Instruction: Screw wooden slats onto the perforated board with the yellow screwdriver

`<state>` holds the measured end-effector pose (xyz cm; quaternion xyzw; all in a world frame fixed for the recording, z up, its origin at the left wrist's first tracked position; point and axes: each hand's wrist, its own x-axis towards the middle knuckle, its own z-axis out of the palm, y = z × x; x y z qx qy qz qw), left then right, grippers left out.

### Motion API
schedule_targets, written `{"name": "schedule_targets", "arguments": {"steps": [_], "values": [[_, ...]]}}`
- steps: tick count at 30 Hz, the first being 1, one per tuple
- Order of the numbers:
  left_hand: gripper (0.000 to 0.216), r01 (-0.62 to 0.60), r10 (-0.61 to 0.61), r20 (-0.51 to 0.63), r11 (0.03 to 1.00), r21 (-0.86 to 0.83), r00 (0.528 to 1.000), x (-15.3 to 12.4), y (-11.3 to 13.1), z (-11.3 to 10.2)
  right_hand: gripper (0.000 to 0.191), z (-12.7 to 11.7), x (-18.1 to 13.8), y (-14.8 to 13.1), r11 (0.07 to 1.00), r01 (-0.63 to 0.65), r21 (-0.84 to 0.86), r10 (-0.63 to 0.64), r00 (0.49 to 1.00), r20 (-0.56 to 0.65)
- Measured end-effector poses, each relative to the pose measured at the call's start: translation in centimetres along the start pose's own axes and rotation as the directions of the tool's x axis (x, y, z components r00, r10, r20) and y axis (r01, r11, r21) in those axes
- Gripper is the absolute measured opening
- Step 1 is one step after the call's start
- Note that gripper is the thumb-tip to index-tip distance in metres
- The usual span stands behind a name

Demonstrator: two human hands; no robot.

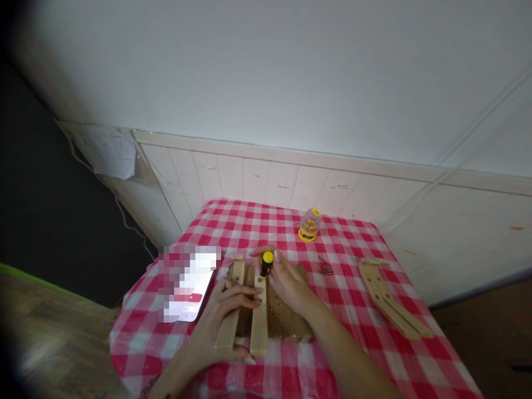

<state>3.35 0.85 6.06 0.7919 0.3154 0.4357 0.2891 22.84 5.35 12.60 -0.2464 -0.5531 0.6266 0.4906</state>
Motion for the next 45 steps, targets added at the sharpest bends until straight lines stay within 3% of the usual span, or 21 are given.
{"name": "schedule_targets", "arguments": {"steps": [5,10,14,19,26,31,38,42,45], "values": [[0.074,0.028,-0.028,0.029,0.999,0.020,0.999,0.2,0.2,-0.2,0.034,-0.3,-0.3,-0.4,0.977,0.107,-0.187,-0.095,0.993,0.072],[0.075,0.057,-0.057,0.054,0.998,0.004,0.997,0.5,0.5,-0.5,0.019,-0.3,-0.4,-0.4,0.993,0.101,-0.062,-0.096,0.991,0.090],[0.078,0.051,-0.050,0.035,0.999,-0.014,0.998,0.4,0.6,-0.4,0.029,0.1,-0.3,-0.1,0.997,0.082,0.009,-0.082,0.996,0.017],[0.077,0.057,-0.057,0.033,0.998,0.002,0.998,0.3,0.5,-0.3,0.054,0.6,-0.1,-0.3,0.999,-0.033,0.040,0.031,0.999,0.037],[0.075,0.047,-0.047,0.028,0.999,-0.008,0.999,0.3,0.4,-0.2,0.036,-0.7,-0.3,-0.1,0.984,0.092,-0.150,-0.083,0.994,0.068],[0.074,0.033,-0.033,0.031,0.999,0.019,0.999,0.2,0.3,-0.2,0.021,-0.9,-0.1,-0.6,0.993,0.109,-0.056,-0.104,0.991,0.080],[0.078,0.050,-0.050,0.039,0.999,0.007,0.998,0.2,0.2,-0.2,0.037,-0.1,-0.1,-0.6,0.996,0.084,0.010,-0.084,0.996,-0.036],[0.075,0.043,-0.045,0.056,0.998,0.034,0.997,0.3,0.2,-0.4,0.044,-0.1,0.1,-0.8,0.993,-0.015,0.117,0.013,1.000,0.020],[0.076,0.055,-0.056,0.058,0.998,0.017,0.997,0.3,0.3,-0.5,0.038,-0.6,0.1,-0.7,1.000,0.005,0.023,-0.006,0.999,0.039]]}}
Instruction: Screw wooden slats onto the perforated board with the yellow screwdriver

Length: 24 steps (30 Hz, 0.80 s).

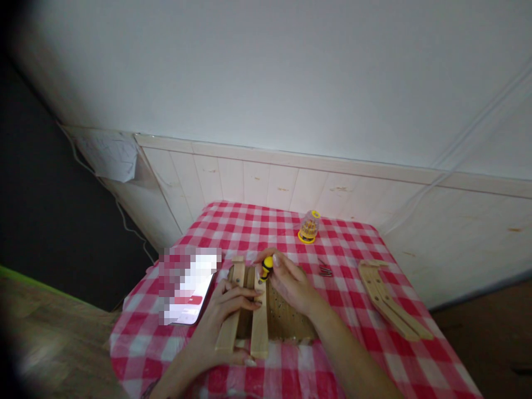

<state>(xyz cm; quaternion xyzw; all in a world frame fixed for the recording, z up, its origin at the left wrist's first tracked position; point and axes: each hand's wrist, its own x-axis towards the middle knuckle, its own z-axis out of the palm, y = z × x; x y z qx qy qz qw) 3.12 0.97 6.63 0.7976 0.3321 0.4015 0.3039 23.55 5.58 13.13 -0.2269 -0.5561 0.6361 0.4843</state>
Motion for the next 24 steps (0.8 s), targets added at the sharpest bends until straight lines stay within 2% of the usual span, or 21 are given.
{"name": "schedule_targets", "arguments": {"steps": [4,9,13,18,21,24], "values": [[0.074,0.016,-0.016,0.003,1.000,-0.013,1.000,0.0,0.1,0.0,0.030,-0.5,-0.2,-0.1,0.981,0.086,-0.172,-0.084,0.996,0.019],[0.074,-0.007,0.007,-0.029,1.000,-0.001,1.000,0.0,0.1,0.2,0.028,-0.3,-0.3,-0.3,0.996,0.043,-0.082,-0.041,0.999,0.024],[0.076,-0.023,0.023,-0.018,1.000,0.007,1.000,0.2,0.1,0.1,0.029,0.3,-0.2,-0.2,0.997,0.067,-0.026,-0.067,0.998,0.012],[0.074,0.016,-0.016,0.011,1.000,0.000,1.000,0.0,0.3,0.0,0.047,0.9,-0.1,-0.5,0.999,-0.001,0.036,-0.001,1.000,0.030],[0.073,0.033,-0.032,0.011,0.999,-0.025,0.999,-0.1,0.3,0.0,0.046,0.3,-0.1,-0.4,0.999,-0.048,-0.015,0.048,0.998,0.039],[0.071,0.026,-0.026,0.007,1.000,-0.014,1.000,-0.1,0.4,0.0,0.044,-0.4,-0.2,-0.1,0.991,0.002,-0.136,0.006,0.998,0.064]]}}
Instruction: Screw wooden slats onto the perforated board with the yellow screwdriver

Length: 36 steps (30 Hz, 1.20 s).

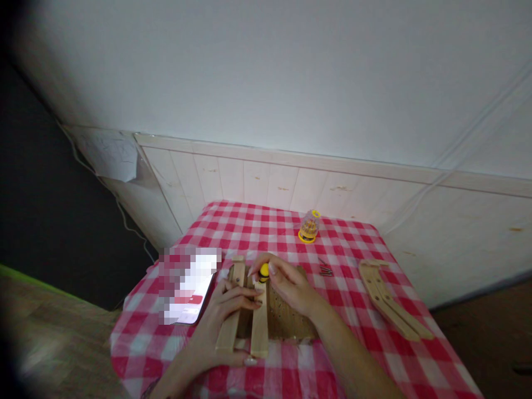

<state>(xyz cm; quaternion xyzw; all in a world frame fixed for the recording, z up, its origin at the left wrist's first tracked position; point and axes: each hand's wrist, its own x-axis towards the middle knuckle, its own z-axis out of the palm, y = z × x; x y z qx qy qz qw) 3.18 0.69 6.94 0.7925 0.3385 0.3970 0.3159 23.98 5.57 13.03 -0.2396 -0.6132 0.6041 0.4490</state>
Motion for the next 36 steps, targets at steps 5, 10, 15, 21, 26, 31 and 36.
{"name": "schedule_targets", "arguments": {"steps": [5,10,15,21,26,31,36], "values": [[0.070,-0.017,0.017,-0.003,1.000,0.017,1.000,0.1,0.1,-0.1,0.028,0.1,-0.2,-0.3,0.996,0.089,-0.007,-0.089,0.995,0.044],[0.072,-0.015,0.015,-0.008,1.000,0.000,1.000,0.1,0.1,-0.1,0.030,0.6,-0.1,-0.1,0.991,0.029,0.133,-0.032,0.999,0.026],[0.071,-0.002,0.002,0.011,0.999,-0.033,1.000,0.2,0.3,-0.2,0.044,1.2,0.2,-0.1,0.987,0.042,0.153,-0.038,0.999,-0.028],[0.075,0.013,-0.013,0.004,1.000,-0.025,1.000,0.2,0.4,-0.2,0.045,1.0,0.0,0.3,0.998,-0.017,0.056,0.018,1.000,-0.012],[0.079,0.022,-0.021,0.017,0.999,-0.023,1.000,0.3,0.5,-0.2,0.027,0.0,0.0,0.1,0.991,0.082,-0.110,-0.081,0.997,0.013],[0.080,0.015,-0.015,-0.006,0.999,-0.037,1.000,0.4,0.6,-0.2,0.026,0.6,0.0,0.0,0.997,0.073,-0.026,-0.073,0.997,-0.016],[0.080,0.022,-0.022,0.007,0.999,-0.032,1.000,0.4,0.7,-0.3,0.049,1.6,0.4,0.3,0.994,0.027,0.104,-0.020,0.997,-0.069]]}}
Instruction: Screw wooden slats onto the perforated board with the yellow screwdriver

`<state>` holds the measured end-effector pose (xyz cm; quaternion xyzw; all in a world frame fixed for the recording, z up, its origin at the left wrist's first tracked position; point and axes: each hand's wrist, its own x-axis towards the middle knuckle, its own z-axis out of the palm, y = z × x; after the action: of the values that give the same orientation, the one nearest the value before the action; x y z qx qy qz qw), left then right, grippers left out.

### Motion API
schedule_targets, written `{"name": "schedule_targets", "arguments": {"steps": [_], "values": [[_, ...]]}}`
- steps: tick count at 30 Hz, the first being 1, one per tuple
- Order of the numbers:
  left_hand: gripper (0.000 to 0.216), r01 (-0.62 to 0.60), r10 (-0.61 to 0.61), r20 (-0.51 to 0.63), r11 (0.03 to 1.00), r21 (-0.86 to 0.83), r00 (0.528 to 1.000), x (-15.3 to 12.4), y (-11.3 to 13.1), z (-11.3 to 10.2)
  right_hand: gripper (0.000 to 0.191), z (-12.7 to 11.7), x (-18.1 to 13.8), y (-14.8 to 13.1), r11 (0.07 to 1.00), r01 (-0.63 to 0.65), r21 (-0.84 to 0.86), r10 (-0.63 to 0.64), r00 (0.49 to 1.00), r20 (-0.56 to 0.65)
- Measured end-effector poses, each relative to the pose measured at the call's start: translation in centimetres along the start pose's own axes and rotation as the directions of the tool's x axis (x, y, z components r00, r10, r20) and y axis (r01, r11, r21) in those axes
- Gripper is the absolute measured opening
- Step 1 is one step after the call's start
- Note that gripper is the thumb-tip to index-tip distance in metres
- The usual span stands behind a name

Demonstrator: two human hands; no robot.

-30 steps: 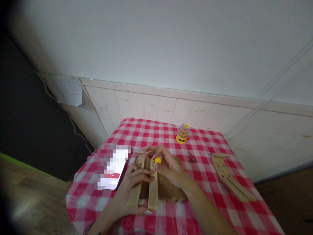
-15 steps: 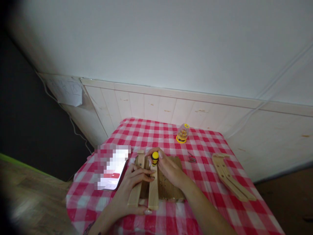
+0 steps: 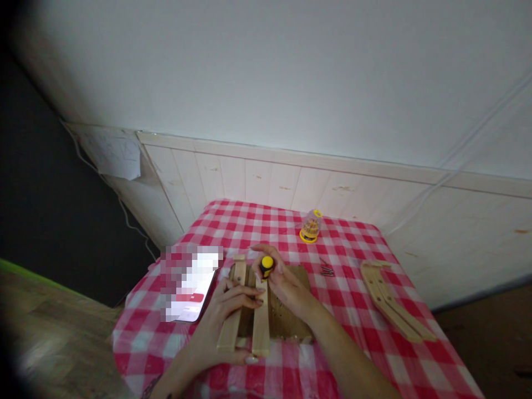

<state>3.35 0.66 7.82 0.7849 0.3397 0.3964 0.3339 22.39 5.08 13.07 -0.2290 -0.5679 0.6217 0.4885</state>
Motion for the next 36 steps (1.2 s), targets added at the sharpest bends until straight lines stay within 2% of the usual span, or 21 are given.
{"name": "schedule_targets", "arguments": {"steps": [2,4,7,10,13,16,18,22,26,28,32,36], "values": [[0.080,0.002,-0.002,-0.002,1.000,-0.003,1.000,0.0,0.0,0.0,0.051,-0.1,0.1,0.1,0.997,-0.055,0.061,0.055,0.998,0.008],[0.080,0.001,-0.001,-0.010,1.000,-0.003,1.000,0.1,0.1,0.0,0.046,-0.5,0.1,0.2,0.996,-0.071,0.051,0.071,0.997,0.001],[0.081,-0.013,0.013,-0.017,1.000,0.013,1.000,0.1,0.1,0.0,0.039,-1.3,-0.1,0.3,0.997,-0.008,-0.074,0.005,0.999,-0.047],[0.080,-0.019,0.020,-0.024,0.999,0.028,1.000,0.1,0.2,0.0,0.032,-1.7,-0.2,0.1,0.984,0.068,-0.167,-0.074,0.997,-0.032],[0.080,-0.008,0.008,-0.019,1.000,0.020,1.000,0.0,0.2,0.0,0.024,-1.5,-0.2,-0.1,0.994,0.077,-0.078,-0.078,0.997,-0.001],[0.080,0.002,-0.002,-0.014,1.000,0.017,1.000,-0.1,0.1,0.1,0.031,-1.2,-0.2,-0.2,1.000,0.019,0.012,-0.019,1.000,0.000],[0.081,-0.001,0.001,-0.021,1.000,0.019,1.000,-0.1,0.0,0.1,0.036,-0.9,-0.2,-0.1,1.000,-0.006,0.006,0.006,1.000,-0.027],[0.079,0.002,-0.002,-0.008,1.000,0.015,1.000,0.0,0.1,0.0,0.041,-0.3,-0.1,-0.3,0.999,0.006,0.037,-0.003,0.996,-0.089],[0.078,0.017,-0.017,0.013,1.000,0.008,1.000,0.0,0.1,-0.2,0.047,-0.3,0.0,-0.3,0.993,-0.047,0.108,0.049,0.999,-0.017],[0.077,0.006,-0.006,0.007,1.000,0.012,1.000,0.0,-0.1,-0.1,0.044,-0.6,-0.1,-0.2,0.997,-0.046,0.059,0.046,0.999,-0.004],[0.076,0.003,-0.003,0.004,1.000,0.013,1.000,-0.1,-0.3,0.1,0.036,-1.1,-0.3,-0.2,0.994,0.037,-0.101,-0.033,0.998,0.045],[0.075,0.028,-0.028,0.009,1.000,0.010,1.000,-0.2,-0.2,0.1,0.028,-0.6,-0.5,-1.0,0.998,0.003,-0.067,0.003,0.995,0.102]]}}
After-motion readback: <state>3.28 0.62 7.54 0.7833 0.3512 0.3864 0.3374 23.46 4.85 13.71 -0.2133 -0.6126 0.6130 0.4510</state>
